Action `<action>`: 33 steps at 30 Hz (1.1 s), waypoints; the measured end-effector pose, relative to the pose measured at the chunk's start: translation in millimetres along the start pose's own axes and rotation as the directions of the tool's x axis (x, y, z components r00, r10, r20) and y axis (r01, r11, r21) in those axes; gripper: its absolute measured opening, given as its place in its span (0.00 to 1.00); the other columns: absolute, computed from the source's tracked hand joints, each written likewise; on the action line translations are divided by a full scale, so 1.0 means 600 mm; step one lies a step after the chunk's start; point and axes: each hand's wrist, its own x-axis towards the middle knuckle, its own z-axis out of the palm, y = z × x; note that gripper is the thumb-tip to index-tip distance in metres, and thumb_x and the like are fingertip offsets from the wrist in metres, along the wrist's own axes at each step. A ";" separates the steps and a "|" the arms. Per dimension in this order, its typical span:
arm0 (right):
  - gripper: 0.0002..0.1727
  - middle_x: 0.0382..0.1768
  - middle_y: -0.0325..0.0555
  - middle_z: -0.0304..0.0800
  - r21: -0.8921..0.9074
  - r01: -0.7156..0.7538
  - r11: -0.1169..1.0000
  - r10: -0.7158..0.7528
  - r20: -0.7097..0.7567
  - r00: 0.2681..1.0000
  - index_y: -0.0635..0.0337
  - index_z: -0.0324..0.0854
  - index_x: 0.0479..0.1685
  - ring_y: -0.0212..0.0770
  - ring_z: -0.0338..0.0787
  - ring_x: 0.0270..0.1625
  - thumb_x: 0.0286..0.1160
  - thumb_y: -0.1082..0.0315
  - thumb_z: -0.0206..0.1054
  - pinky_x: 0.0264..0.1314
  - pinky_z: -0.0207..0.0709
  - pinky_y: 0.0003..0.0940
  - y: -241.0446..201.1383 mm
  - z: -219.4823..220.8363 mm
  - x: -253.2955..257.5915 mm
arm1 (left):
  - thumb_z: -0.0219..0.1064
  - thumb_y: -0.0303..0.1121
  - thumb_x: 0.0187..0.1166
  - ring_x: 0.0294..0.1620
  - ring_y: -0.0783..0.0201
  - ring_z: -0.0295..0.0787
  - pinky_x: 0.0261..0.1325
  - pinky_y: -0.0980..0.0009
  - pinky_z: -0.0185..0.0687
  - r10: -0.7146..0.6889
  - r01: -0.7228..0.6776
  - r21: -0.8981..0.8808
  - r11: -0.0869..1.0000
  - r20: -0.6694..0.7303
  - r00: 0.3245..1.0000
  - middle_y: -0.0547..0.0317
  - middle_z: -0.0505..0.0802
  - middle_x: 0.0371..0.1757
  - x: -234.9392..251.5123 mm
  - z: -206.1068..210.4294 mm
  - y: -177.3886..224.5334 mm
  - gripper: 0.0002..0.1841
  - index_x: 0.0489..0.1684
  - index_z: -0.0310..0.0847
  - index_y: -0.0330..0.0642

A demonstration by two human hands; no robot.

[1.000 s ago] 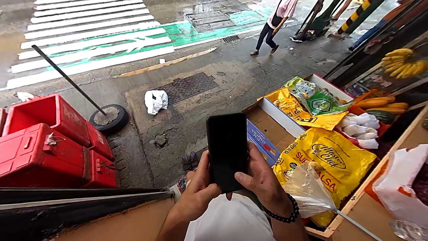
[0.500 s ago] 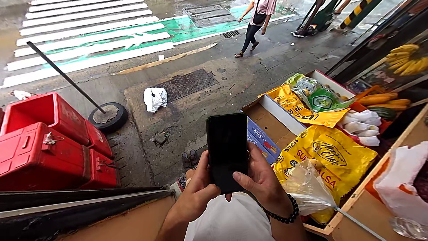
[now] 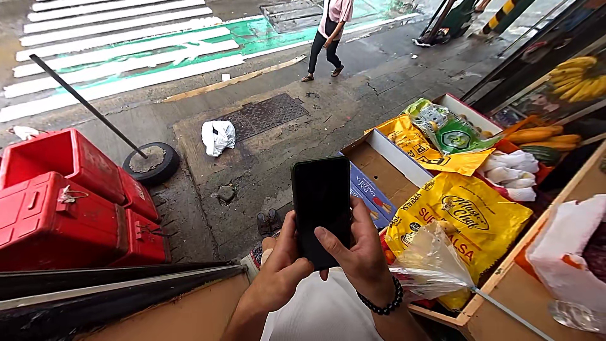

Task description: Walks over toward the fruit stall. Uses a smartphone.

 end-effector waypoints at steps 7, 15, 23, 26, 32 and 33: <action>0.41 0.53 0.45 0.90 -0.087 -0.006 0.996 0.002 -0.042 0.999 0.69 0.63 0.75 0.33 0.93 0.51 0.67 0.55 0.77 0.48 0.92 0.26 0.000 0.005 -0.002 | 0.52 0.16 0.70 0.54 0.70 0.88 0.53 0.71 0.88 0.007 -0.007 0.019 1.000 -0.015 1.000 0.63 0.83 0.64 0.001 0.003 -0.003 0.37 0.83 0.42 0.44; 0.42 0.51 0.42 0.90 -0.159 -0.021 0.987 0.008 -0.084 0.996 0.66 0.65 0.74 0.29 0.93 0.50 0.63 0.53 0.79 0.47 0.90 0.24 0.004 0.010 0.001 | 0.52 0.17 0.69 0.54 0.70 0.88 0.53 0.69 0.88 0.005 -0.004 0.051 0.999 -0.017 1.000 0.61 0.83 0.63 0.002 0.002 -0.007 0.38 0.84 0.39 0.41; 0.43 0.71 0.50 0.77 0.344 -0.134 0.929 0.015 0.326 0.945 0.67 0.42 0.86 0.44 0.90 0.63 0.79 0.61 0.66 0.46 0.95 0.40 0.016 -0.046 0.004 | 0.52 0.19 0.70 0.57 0.62 0.90 0.55 0.62 0.90 -0.031 0.030 -0.027 0.999 -0.018 0.999 0.57 0.86 0.66 -0.002 -0.017 0.002 0.38 0.86 0.42 0.43; 0.54 0.76 0.54 0.71 0.274 -0.122 0.954 -0.006 0.423 0.906 0.69 0.30 0.89 0.46 0.88 0.67 0.69 0.73 0.70 0.52 0.94 0.42 0.018 -0.058 -0.002 | 0.51 0.19 0.70 0.59 0.63 0.90 0.56 0.63 0.89 -0.034 0.033 -0.064 0.997 -0.014 0.999 0.58 0.86 0.67 -0.004 -0.018 0.006 0.37 0.84 0.45 0.43; 0.56 0.74 0.51 0.72 0.268 -0.162 0.950 0.023 0.455 0.890 0.65 0.23 0.90 0.41 0.92 0.55 0.69 0.77 0.68 0.41 0.94 0.34 0.013 -0.057 -0.007 | 0.52 0.19 0.70 0.61 0.61 0.90 0.59 0.61 0.89 -0.043 0.040 -0.075 0.996 -0.032 0.999 0.58 0.86 0.67 -0.004 -0.014 0.002 0.37 0.84 0.44 0.44; 0.55 0.73 0.51 0.74 0.272 -0.168 0.948 0.033 0.440 0.897 0.65 0.24 0.90 0.40 0.92 0.52 0.70 0.76 0.67 0.38 0.93 0.31 0.012 -0.056 -0.008 | 0.52 0.18 0.70 0.61 0.61 0.90 0.60 0.60 0.89 -0.039 0.036 -0.069 0.997 -0.037 0.999 0.58 0.86 0.67 -0.004 -0.013 0.000 0.37 0.84 0.44 0.43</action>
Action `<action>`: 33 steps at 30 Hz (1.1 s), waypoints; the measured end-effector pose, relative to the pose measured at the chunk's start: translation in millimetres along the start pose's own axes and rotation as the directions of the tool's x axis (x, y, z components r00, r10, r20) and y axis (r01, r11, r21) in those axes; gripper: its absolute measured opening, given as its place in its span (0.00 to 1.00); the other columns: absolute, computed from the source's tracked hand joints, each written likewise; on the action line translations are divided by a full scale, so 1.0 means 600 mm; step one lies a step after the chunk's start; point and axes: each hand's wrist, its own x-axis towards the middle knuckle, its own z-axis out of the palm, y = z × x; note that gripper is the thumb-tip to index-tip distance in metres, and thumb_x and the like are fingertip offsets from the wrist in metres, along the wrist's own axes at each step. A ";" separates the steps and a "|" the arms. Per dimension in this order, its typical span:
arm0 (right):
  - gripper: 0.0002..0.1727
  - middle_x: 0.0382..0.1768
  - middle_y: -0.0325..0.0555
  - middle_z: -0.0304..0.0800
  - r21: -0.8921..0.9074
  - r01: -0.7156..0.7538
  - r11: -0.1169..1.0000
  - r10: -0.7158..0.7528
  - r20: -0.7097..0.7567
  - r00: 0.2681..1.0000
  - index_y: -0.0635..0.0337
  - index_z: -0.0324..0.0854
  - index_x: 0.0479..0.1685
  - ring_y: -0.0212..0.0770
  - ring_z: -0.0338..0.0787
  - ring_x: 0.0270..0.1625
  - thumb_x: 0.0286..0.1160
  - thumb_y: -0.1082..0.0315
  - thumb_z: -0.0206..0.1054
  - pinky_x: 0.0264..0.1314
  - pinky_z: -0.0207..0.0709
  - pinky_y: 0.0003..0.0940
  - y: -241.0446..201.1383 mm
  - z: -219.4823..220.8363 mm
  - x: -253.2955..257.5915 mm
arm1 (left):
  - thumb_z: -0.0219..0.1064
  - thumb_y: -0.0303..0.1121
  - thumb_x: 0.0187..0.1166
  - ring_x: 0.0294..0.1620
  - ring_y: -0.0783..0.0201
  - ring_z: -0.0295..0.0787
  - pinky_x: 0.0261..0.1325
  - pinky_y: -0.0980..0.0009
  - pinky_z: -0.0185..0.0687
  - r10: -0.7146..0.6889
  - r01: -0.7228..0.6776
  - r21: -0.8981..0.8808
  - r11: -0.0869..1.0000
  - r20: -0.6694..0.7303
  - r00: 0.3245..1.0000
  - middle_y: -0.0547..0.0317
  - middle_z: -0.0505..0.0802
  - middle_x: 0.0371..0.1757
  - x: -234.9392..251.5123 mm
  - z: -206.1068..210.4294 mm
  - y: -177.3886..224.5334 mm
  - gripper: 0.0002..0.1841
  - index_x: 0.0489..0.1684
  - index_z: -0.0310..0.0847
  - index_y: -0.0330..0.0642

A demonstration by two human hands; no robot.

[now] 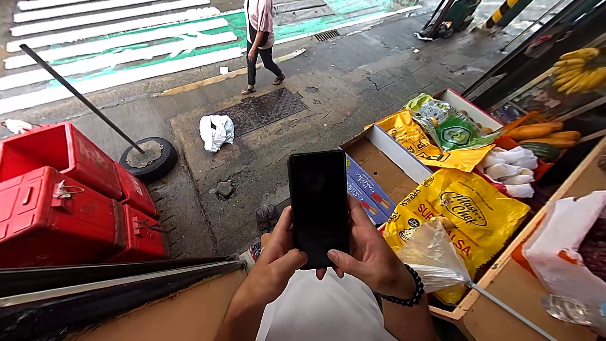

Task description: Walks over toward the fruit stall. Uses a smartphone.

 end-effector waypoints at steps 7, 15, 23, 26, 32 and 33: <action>0.53 0.72 0.51 0.74 -0.011 0.012 1.000 -0.012 -0.060 0.998 0.66 0.28 0.89 0.41 0.92 0.54 0.71 0.76 0.67 0.39 0.94 0.32 0.006 0.006 0.000 | 0.50 0.24 0.86 0.53 0.64 0.92 0.50 0.66 0.92 0.070 -0.053 0.124 0.991 -0.134 0.989 0.56 0.88 0.61 0.008 0.016 -0.016 0.24 0.79 0.52 0.41; 0.51 0.70 0.51 0.76 -0.027 0.006 1.000 -0.009 -0.098 0.995 0.67 0.29 0.89 0.40 0.93 0.50 0.71 0.78 0.66 0.36 0.93 0.31 0.008 0.009 0.000 | 0.52 0.25 0.84 0.53 0.65 0.92 0.51 0.67 0.92 0.074 -0.047 0.155 0.987 -0.176 0.982 0.58 0.89 0.59 0.012 0.023 -0.018 0.23 0.77 0.53 0.39; 0.56 0.72 0.53 0.73 -0.024 0.027 0.999 -0.028 -0.030 0.999 0.67 0.27 0.89 0.44 0.92 0.55 0.64 0.79 0.69 0.40 0.95 0.37 0.009 0.001 -0.005 | 0.54 0.29 0.80 0.54 0.65 0.92 0.50 0.65 0.92 0.092 -0.077 0.112 0.991 -0.131 0.987 0.60 0.88 0.61 0.009 0.016 -0.019 0.27 0.79 0.52 0.40; 0.55 0.72 0.52 0.74 -0.028 0.022 0.999 -0.023 -0.032 0.999 0.66 0.27 0.89 0.44 0.93 0.54 0.65 0.82 0.67 0.38 0.94 0.36 0.010 0.001 -0.005 | 0.53 0.27 0.75 0.57 0.64 0.91 0.53 0.63 0.92 0.079 -0.067 0.108 0.992 -0.109 0.991 0.59 0.87 0.63 0.006 0.011 -0.018 0.30 0.80 0.50 0.39; 0.55 0.72 0.51 0.74 0.007 0.027 1.000 -0.027 -0.019 0.999 0.65 0.26 0.89 0.43 0.93 0.53 0.66 0.81 0.67 0.38 0.94 0.35 0.009 0.000 -0.007 | 0.52 0.24 0.73 0.57 0.63 0.92 0.51 0.63 0.92 0.070 -0.060 0.114 0.992 -0.090 0.993 0.59 0.87 0.64 0.004 0.012 -0.016 0.31 0.80 0.50 0.41; 0.55 0.72 0.52 0.74 0.008 0.028 1.000 -0.028 -0.015 1.000 0.65 0.26 0.89 0.43 0.93 0.53 0.67 0.81 0.67 0.38 0.94 0.35 0.010 -0.001 -0.007 | 0.52 0.24 0.73 0.57 0.63 0.91 0.51 0.63 0.92 0.071 -0.060 0.117 0.991 -0.089 0.993 0.59 0.87 0.64 0.004 0.012 -0.016 0.31 0.80 0.51 0.41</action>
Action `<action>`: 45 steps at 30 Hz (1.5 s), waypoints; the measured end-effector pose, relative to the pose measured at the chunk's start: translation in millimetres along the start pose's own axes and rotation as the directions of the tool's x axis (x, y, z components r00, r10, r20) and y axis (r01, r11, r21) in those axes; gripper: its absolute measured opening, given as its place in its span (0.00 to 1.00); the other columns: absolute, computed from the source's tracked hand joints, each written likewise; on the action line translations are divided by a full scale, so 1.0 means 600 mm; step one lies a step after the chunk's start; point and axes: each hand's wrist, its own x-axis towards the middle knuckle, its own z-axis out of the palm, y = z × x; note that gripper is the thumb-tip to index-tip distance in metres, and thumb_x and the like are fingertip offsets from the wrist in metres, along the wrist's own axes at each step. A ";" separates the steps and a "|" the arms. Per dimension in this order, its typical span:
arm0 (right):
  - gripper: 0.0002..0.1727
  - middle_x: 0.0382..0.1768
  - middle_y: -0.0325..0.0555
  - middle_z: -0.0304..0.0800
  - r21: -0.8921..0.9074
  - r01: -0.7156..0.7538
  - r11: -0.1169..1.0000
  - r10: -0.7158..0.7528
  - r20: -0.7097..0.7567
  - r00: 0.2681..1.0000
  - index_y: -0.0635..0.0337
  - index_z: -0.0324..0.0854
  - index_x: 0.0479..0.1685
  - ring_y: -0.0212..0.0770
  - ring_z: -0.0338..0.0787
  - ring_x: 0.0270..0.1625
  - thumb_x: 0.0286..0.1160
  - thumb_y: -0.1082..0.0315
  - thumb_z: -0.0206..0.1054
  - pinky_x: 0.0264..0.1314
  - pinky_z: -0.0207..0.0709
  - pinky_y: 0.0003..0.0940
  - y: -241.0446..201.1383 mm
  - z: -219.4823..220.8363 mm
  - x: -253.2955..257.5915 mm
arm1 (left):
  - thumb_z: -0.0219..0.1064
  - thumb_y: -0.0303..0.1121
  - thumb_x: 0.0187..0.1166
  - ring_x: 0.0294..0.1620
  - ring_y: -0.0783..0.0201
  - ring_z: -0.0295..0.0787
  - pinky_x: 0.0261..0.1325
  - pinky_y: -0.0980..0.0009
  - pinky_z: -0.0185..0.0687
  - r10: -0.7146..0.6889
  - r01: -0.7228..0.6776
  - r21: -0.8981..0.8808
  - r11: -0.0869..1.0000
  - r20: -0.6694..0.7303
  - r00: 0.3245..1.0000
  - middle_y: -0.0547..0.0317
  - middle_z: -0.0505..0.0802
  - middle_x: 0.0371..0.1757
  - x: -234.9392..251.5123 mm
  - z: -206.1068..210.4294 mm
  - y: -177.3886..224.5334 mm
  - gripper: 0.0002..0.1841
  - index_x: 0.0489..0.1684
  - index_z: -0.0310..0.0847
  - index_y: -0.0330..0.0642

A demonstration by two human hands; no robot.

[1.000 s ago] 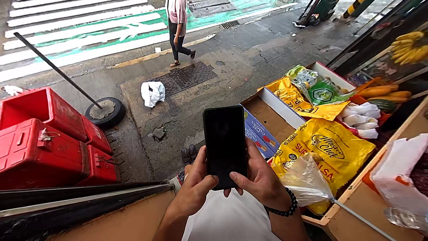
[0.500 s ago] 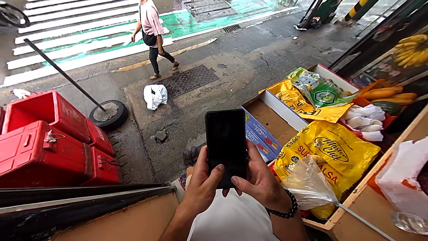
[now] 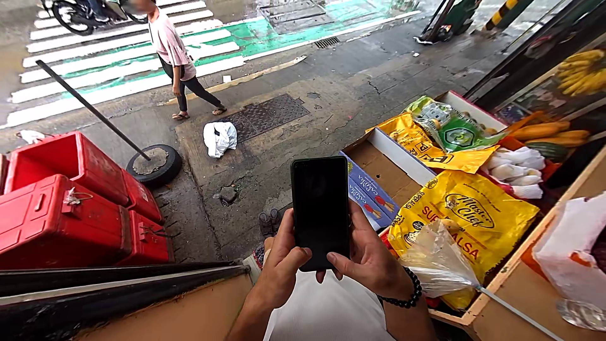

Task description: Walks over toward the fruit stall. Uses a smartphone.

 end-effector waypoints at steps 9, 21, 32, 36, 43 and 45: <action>0.56 0.73 0.51 0.74 0.001 -0.005 1.000 0.005 0.018 1.000 0.65 0.24 0.90 0.42 0.93 0.54 0.68 0.79 0.67 0.39 0.94 0.33 0.001 -0.003 -0.002 | 0.51 0.24 0.73 0.55 0.64 0.92 0.46 0.65 0.93 -0.006 0.006 0.005 1.000 0.007 1.000 0.59 0.88 0.63 0.000 0.000 -0.001 0.31 0.80 0.51 0.42; 0.56 0.73 0.51 0.73 0.011 -0.003 1.000 0.003 0.021 1.000 0.65 0.24 0.89 0.41 0.92 0.56 0.68 0.78 0.68 0.41 0.94 0.34 0.003 -0.005 -0.003 | 0.52 0.25 0.74 0.55 0.64 0.92 0.47 0.65 0.93 -0.012 0.012 -0.002 1.000 0.010 1.000 0.59 0.87 0.64 0.001 0.000 -0.001 0.31 0.80 0.50 0.41; 0.30 0.67 0.46 0.81 0.092 0.046 0.995 -0.039 -0.076 0.996 0.63 0.46 0.85 0.42 0.91 0.61 0.87 0.68 0.51 0.50 0.94 0.40 0.009 -0.011 0.000 | 0.53 0.26 0.75 0.47 0.64 0.93 0.37 0.67 0.92 -0.025 0.026 -0.017 1.000 0.042 0.999 0.59 0.88 0.61 0.001 -0.001 -0.004 0.29 0.79 0.52 0.45; 0.25 0.64 0.45 0.84 0.006 0.085 0.996 -0.083 -0.154 0.985 0.68 0.55 0.80 0.36 0.88 0.65 0.89 0.65 0.49 0.68 0.84 0.35 0.011 -0.011 0.002 | 0.52 0.26 0.75 0.47 0.63 0.93 0.37 0.67 0.92 -0.024 0.024 0.010 1.000 0.064 0.998 0.59 0.88 0.61 0.003 -0.001 -0.009 0.29 0.79 0.51 0.45; 0.30 0.64 0.42 0.84 0.041 0.103 0.994 -0.096 -0.151 0.984 0.65 0.58 0.80 0.35 0.88 0.64 0.88 0.52 0.53 0.66 0.85 0.33 0.015 -0.017 -0.001 | 0.52 0.26 0.75 0.48 0.63 0.93 0.38 0.67 0.92 -0.022 0.021 0.002 1.000 0.083 0.996 0.59 0.87 0.62 0.003 -0.001 -0.011 0.30 0.80 0.50 0.45; 0.33 0.65 0.43 0.84 0.069 0.100 0.993 -0.089 -0.152 0.984 0.64 0.58 0.80 0.36 0.88 0.65 0.87 0.49 0.55 0.65 0.85 0.34 0.016 -0.018 -0.002 | 0.53 0.27 0.76 0.47 0.63 0.93 0.38 0.66 0.93 -0.023 0.023 0.002 1.000 0.079 0.997 0.59 0.88 0.62 0.003 -0.002 -0.010 0.30 0.80 0.51 0.45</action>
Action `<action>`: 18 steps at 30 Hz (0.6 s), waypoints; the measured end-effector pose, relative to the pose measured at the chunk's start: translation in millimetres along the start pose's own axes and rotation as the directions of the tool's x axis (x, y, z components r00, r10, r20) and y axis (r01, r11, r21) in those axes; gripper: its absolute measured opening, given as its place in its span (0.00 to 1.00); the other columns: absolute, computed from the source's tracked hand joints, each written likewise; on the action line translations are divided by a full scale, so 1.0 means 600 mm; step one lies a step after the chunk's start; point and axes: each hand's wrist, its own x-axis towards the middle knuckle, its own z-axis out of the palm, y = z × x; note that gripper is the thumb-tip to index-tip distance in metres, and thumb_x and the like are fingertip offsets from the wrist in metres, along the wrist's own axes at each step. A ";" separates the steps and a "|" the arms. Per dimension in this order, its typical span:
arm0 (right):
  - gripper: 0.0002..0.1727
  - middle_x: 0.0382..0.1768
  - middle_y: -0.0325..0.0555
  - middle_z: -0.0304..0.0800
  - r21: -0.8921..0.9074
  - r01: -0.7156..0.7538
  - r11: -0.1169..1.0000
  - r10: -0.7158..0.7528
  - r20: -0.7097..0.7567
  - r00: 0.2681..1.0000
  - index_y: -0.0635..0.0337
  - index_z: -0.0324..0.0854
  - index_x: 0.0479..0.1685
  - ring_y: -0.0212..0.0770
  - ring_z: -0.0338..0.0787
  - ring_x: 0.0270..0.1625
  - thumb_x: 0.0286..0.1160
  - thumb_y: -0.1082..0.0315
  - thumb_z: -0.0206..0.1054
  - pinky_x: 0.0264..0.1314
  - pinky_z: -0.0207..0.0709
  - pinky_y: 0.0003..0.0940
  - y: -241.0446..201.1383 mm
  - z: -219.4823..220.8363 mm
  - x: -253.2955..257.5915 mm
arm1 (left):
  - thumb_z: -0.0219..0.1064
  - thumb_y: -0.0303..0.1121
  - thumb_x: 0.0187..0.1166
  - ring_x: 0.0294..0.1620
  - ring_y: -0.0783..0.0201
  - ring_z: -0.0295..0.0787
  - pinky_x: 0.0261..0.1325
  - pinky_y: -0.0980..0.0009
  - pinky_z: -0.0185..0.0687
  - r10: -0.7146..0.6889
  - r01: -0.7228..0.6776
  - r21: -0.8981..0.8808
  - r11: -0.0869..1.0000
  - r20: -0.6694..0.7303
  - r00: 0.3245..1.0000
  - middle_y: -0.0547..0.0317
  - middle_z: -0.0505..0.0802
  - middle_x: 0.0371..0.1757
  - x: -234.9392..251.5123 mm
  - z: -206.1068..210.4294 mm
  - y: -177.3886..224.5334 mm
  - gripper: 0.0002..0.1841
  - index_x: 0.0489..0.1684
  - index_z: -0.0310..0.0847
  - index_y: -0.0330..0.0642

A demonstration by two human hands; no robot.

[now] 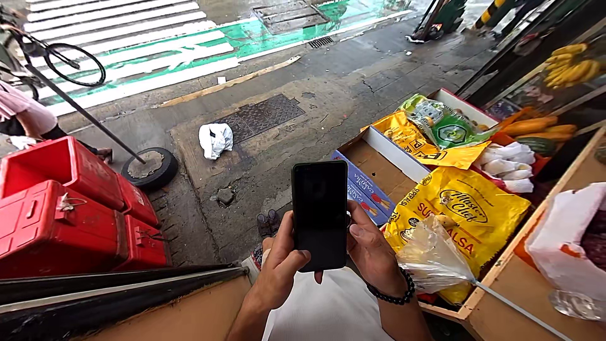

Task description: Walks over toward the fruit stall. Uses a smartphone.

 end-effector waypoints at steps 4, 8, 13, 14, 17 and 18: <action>0.31 0.64 0.42 0.85 -0.038 0.003 0.999 -0.003 -0.003 1.000 0.65 0.58 0.79 0.35 0.88 0.63 0.88 0.50 0.53 0.64 0.85 0.33 -0.001 0.000 0.000 | 0.53 0.27 0.75 0.46 0.63 0.93 0.37 0.66 0.92 -0.006 0.006 -0.004 1.000 -0.008 1.000 0.59 0.88 0.61 0.000 -0.002 -0.001 0.30 0.80 0.52 0.46; 0.25 0.60 0.43 0.87 -0.080 0.027 0.996 -0.031 -0.054 0.998 0.67 0.63 0.74 0.34 0.89 0.61 0.90 0.56 0.50 0.65 0.85 0.33 -0.001 0.006 0.004 | 0.54 0.27 0.76 0.48 0.63 0.93 0.39 0.66 0.93 0.005 -0.005 -0.002 1.000 0.003 1.000 0.59 0.88 0.62 0.001 -0.002 -0.005 0.29 0.80 0.52 0.46; 0.21 0.55 0.43 0.89 -0.111 0.042 0.993 -0.054 -0.102 0.993 0.68 0.66 0.70 0.33 0.91 0.57 0.91 0.61 0.46 0.61 0.87 0.31 0.002 0.009 0.008 | 0.56 0.30 0.76 0.45 0.60 0.93 0.35 0.65 0.92 0.015 -0.015 0.026 1.000 0.009 1.000 0.53 0.88 0.60 0.004 -0.009 -0.014 0.31 0.82 0.52 0.43; 0.20 0.55 0.42 0.89 -0.113 0.043 0.993 -0.056 -0.114 0.992 0.68 0.66 0.70 0.33 0.91 0.56 0.90 0.62 0.46 0.60 0.87 0.31 0.002 0.011 0.009 | 0.55 0.30 0.76 0.45 0.60 0.93 0.35 0.65 0.92 0.012 -0.013 0.026 1.000 0.012 1.000 0.54 0.88 0.61 0.005 -0.009 -0.014 0.31 0.82 0.51 0.43; 0.19 0.53 0.42 0.89 -0.132 0.047 0.990 -0.068 -0.156 0.985 0.69 0.68 0.67 0.32 0.91 0.54 0.90 0.65 0.44 0.58 0.88 0.30 0.005 0.016 0.011 | 0.55 0.29 0.76 0.47 0.61 0.93 0.36 0.65 0.92 0.011 -0.012 0.022 1.000 0.021 1.000 0.56 0.88 0.62 0.006 -0.008 -0.014 0.31 0.81 0.50 0.44; 0.19 0.52 0.43 0.89 -0.152 0.051 0.987 -0.076 -0.168 0.983 0.69 0.69 0.67 0.32 0.91 0.54 0.90 0.67 0.43 0.58 0.88 0.30 0.008 0.017 0.012 | 0.56 0.29 0.77 0.47 0.62 0.93 0.37 0.65 0.92 0.011 -0.012 0.023 1.000 0.026 1.000 0.56 0.87 0.62 0.006 -0.008 -0.014 0.31 0.81 0.49 0.44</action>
